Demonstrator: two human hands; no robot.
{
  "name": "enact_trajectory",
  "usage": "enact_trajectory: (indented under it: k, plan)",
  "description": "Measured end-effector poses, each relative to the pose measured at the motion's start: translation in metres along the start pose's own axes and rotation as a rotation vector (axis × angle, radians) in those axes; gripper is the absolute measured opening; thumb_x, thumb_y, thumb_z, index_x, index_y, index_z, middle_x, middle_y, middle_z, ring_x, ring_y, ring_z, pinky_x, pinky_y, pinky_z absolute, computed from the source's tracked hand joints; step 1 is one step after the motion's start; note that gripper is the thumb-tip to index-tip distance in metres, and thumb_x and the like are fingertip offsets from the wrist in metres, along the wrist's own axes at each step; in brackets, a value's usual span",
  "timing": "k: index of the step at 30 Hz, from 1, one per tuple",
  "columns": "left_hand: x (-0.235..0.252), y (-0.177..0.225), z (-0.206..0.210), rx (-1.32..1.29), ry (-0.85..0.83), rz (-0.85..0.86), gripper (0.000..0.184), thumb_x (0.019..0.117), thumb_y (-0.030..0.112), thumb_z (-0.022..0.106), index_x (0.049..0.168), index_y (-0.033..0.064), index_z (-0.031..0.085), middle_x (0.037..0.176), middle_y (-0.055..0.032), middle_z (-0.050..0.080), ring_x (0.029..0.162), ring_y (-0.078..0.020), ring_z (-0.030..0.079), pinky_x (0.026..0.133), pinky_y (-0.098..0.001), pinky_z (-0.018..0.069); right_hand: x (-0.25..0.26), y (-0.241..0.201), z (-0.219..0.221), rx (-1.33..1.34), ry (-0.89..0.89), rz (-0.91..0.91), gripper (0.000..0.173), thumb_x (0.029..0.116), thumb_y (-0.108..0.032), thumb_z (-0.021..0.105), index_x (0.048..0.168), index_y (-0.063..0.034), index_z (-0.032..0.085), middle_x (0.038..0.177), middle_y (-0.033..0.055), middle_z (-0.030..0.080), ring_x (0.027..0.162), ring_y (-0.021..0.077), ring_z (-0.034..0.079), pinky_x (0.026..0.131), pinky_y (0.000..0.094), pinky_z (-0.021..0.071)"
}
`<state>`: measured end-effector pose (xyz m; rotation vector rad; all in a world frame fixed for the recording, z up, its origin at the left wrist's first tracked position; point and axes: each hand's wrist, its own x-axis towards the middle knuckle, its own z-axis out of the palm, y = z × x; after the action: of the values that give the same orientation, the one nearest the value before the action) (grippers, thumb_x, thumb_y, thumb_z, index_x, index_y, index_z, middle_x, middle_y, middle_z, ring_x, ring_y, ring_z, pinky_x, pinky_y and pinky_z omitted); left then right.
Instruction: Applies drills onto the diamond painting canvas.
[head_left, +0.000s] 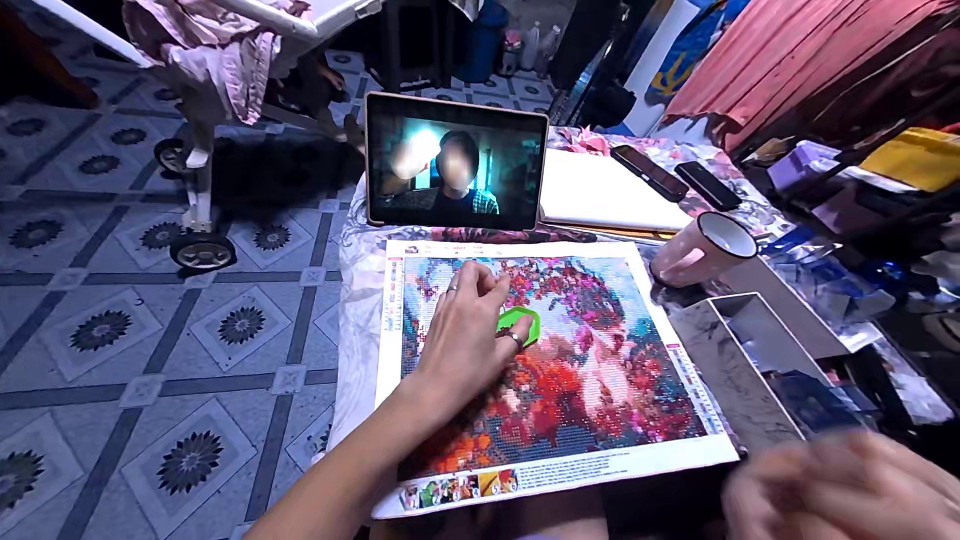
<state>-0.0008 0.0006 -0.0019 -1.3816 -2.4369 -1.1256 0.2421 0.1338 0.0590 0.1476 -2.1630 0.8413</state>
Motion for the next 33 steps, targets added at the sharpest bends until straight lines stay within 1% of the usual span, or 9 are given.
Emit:
enact_trajectory:
  k: [2,3,5,9,12,15,18,22,33]
  plan:
    - [0.0,0.0,-0.001,-0.004,-0.026,0.008,0.05,0.0926,0.035,0.071,0.128,-0.0007,0.07,0.119,-0.0168,0.06,0.101,-0.0306,0.062,0.082,-0.0458,0.0544,0.005,0.047,0.008,-0.452,0.047,-0.214,0.02,0.1075,-0.03,0.044,0.096,-0.0164,0.054,0.073,0.0012,0.048,0.066,0.0124,0.05,0.065,0.0249,0.0415]
    - [0.001,-0.001,-0.001,0.001,-0.053,0.005,0.051,0.0925,0.036,0.072,0.129,0.0001,0.069,0.125,-0.018,0.059,0.104,-0.0324,0.062,0.084,-0.0482,0.0544,0.01,0.067,0.015,-0.555,0.078,-0.246,0.018,0.1077,-0.026,0.045,0.112,-0.0147,0.058,0.073,0.0039,0.049,0.062,0.0147,0.051,0.06,0.0263,0.0441]
    - [0.001,-0.002,-0.003,0.027,-0.129,-0.012,0.056,0.0922,0.039,0.073,0.135,0.004,0.066,0.135,-0.0181,0.056,0.108,-0.0342,0.062,0.085,-0.051,0.054,0.022,0.099,0.027,-0.503,0.143,-0.207,0.033,0.1094,-0.024,0.039,0.117,-0.0061,0.065,0.069,0.0077,0.055,0.058,0.0125,0.053,0.055,0.0249,0.0459]
    - [0.001,-0.005,-0.006,0.048,-0.208,-0.015,0.062,0.0905,0.041,0.075,0.141,0.0073,0.062,0.13,-0.0176,0.06,0.11,-0.0365,0.061,0.089,-0.0544,0.0511,0.037,0.111,0.035,-0.338,0.082,-0.011,0.06,0.1118,-0.047,0.026,0.121,-0.0015,0.064,0.105,0.0111,0.06,0.099,0.0106,0.059,0.087,0.0263,0.0496]
    - [0.0,-0.007,-0.009,0.084,-0.247,-0.019,0.068,0.0892,0.045,0.076,0.144,0.0085,0.06,0.123,-0.0181,0.062,0.106,-0.0365,0.063,0.087,-0.054,0.0525,0.041,0.107,0.043,-0.342,0.044,0.047,0.061,0.1116,-0.048,0.026,0.106,-0.0028,0.066,0.08,0.0047,0.057,0.07,0.005,0.054,0.064,0.0214,0.0465]
    - [0.0,-0.006,-0.011,0.115,-0.28,-0.031,0.074,0.0871,0.048,0.077,0.147,0.01,0.056,0.125,-0.0178,0.062,0.109,-0.038,0.062,0.086,-0.0554,0.0524,0.042,0.108,0.053,-0.348,-0.011,0.12,0.039,0.11,-0.028,0.039,0.095,-0.0013,0.064,0.062,0.0011,0.051,0.05,0.0053,0.046,0.048,0.0225,0.0408]
    - [-0.001,-0.004,-0.011,0.157,-0.315,-0.035,0.083,0.0847,0.051,0.079,0.151,0.0093,0.051,0.127,-0.0182,0.061,0.111,-0.0396,0.061,0.087,-0.0565,0.0511,0.042,0.112,0.059,-0.293,-0.039,0.204,0.023,0.1035,-0.021,0.054,0.101,-0.001,0.064,0.071,0.0018,0.06,0.057,0.0041,0.056,0.053,0.021,0.0493]
    - [-0.003,-0.003,-0.011,0.182,-0.32,-0.018,0.092,0.0837,0.051,0.08,0.157,0.0095,0.043,0.128,-0.0197,0.061,0.113,-0.0411,0.06,0.09,-0.0569,0.0501,0.046,0.103,0.061,-0.228,-0.087,0.334,0.024,0.1009,-0.012,0.059,0.117,0.004,0.064,0.088,0.0113,0.071,0.072,0.012,0.068,0.067,0.0281,0.0573]
    - [-0.004,0.0,-0.007,0.17,-0.278,0.03,0.095,0.0843,0.042,0.082,0.16,0.01,0.035,0.121,-0.0185,0.063,0.106,-0.04,0.061,0.084,-0.0552,0.0496,0.035,0.112,0.064,-0.177,-0.068,0.28,0.022,0.1004,-0.018,0.061,0.111,-0.0033,0.073,0.1,0.0055,0.071,0.08,0.0043,0.066,0.075,0.0213,0.0571]
